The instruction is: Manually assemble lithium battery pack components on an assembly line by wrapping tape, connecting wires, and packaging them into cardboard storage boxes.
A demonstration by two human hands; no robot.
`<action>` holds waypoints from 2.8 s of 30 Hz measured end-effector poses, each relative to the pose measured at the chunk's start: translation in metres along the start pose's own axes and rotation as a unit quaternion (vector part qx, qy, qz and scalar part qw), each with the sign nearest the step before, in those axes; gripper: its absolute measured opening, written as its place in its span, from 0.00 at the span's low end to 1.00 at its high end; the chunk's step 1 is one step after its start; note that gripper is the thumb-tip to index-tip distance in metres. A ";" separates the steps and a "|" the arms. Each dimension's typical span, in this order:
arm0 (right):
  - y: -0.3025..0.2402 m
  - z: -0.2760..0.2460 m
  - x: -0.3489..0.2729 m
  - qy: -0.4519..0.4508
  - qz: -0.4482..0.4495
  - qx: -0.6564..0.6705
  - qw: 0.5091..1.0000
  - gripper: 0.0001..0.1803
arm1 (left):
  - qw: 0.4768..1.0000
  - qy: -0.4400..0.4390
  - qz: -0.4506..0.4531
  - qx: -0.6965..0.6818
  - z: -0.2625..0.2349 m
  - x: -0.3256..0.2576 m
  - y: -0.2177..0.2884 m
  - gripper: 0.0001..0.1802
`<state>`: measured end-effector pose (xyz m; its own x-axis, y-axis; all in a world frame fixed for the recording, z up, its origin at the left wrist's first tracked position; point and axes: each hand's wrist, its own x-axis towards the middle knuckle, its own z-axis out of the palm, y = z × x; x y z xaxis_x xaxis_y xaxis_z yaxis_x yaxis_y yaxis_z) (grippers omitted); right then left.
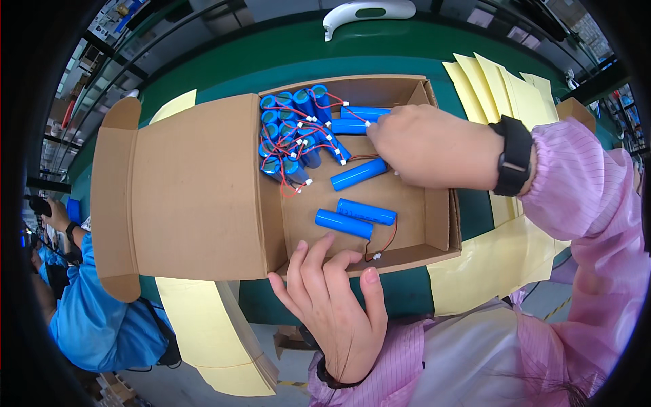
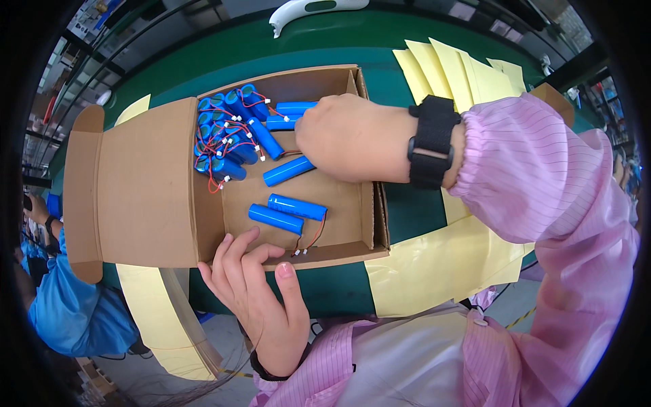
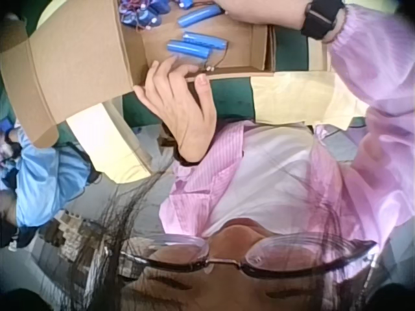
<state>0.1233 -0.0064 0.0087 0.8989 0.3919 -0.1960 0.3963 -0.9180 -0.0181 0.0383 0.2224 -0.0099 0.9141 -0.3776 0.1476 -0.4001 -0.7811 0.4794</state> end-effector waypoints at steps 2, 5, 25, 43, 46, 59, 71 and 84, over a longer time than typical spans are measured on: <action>0.001 -0.003 0.000 -0.023 0.018 0.024 0.999 0.09 | 1.000 0.004 -0.003 -0.001 -0.001 -0.001 -0.001 0.15; 0.021 -0.001 0.000 0.036 -0.038 0.026 0.998 0.08 | 1.000 0.007 -0.003 0.002 -0.001 -0.001 -0.001 0.15; -0.001 -0.009 0.013 -0.106 0.008 -0.241 0.965 0.24 | 1.000 0.007 -0.001 -0.003 0.001 0.000 0.000 0.14; 0.021 -0.080 -0.035 0.028 0.070 0.198 0.977 0.16 | 1.000 0.011 0.003 -0.003 0.000 -0.001 0.002 0.14; 0.024 -0.093 -0.075 0.116 0.084 0.243 0.959 0.12 | 1.000 0.013 -0.012 0.009 0.000 -0.004 -0.005 0.14; 0.048 -0.031 -0.125 -0.099 0.007 -0.012 0.995 0.13 | 1.000 0.008 -0.017 -0.010 -0.002 0.002 0.005 0.12; 0.044 -0.083 -0.050 0.067 0.067 -0.098 0.991 0.19 | 1.000 -0.025 -0.019 -0.007 -0.003 0.001 0.001 0.12; -0.001 0.008 0.012 0.003 -0.085 -0.200 0.976 0.21 | 0.999 -0.025 -0.027 0.022 0.000 0.005 0.008 0.14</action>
<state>0.1320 -0.0016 -0.0011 0.8143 0.5379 -0.2184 0.5802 -0.7429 0.3338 0.0400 0.2140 -0.0056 0.9305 -0.3577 0.0794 -0.3541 -0.8220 0.4460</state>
